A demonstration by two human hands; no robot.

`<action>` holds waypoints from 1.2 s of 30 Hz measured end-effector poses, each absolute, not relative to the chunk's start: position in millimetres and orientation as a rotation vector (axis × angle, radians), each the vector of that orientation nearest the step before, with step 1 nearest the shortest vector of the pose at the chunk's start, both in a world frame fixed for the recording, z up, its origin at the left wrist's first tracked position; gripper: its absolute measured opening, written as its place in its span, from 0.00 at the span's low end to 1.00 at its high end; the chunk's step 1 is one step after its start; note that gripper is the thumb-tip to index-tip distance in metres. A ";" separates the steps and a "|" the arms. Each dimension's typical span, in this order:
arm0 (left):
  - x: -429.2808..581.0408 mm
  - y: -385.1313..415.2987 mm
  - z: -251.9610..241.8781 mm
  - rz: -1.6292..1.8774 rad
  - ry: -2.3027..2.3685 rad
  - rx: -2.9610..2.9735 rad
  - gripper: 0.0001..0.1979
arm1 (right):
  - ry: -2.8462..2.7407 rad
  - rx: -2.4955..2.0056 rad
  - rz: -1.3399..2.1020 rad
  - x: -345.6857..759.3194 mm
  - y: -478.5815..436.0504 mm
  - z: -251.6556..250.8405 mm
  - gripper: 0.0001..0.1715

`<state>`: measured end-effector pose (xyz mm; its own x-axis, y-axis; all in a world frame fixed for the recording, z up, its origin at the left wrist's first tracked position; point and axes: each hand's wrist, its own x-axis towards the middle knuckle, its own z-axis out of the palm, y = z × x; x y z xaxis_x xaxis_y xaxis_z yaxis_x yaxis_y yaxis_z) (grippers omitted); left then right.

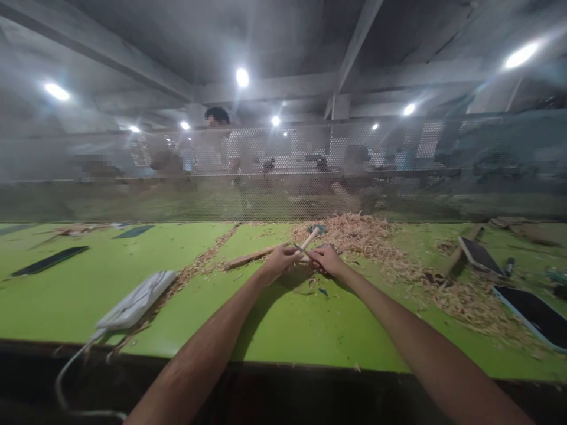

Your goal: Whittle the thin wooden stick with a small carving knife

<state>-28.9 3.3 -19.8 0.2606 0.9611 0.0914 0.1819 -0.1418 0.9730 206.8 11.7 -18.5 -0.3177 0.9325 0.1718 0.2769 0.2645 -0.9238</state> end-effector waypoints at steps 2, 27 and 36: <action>-29.7 3.8 -19.8 0.980 1.092 1.549 0.18 | -1.742 -1.156 1.076 207.0 11.6 -17.8 0.43; -28.7 4.7 -16.2 0.938 1.056 1.445 0.21 | -1.908 -1.134 1.058 205.1 3.5 -13.4 0.39; -28.8 8.1 -21.3 0.988 1.098 1.462 0.18 | -1.830 -1.184 1.031 200.3 -0.3 -10.8 0.38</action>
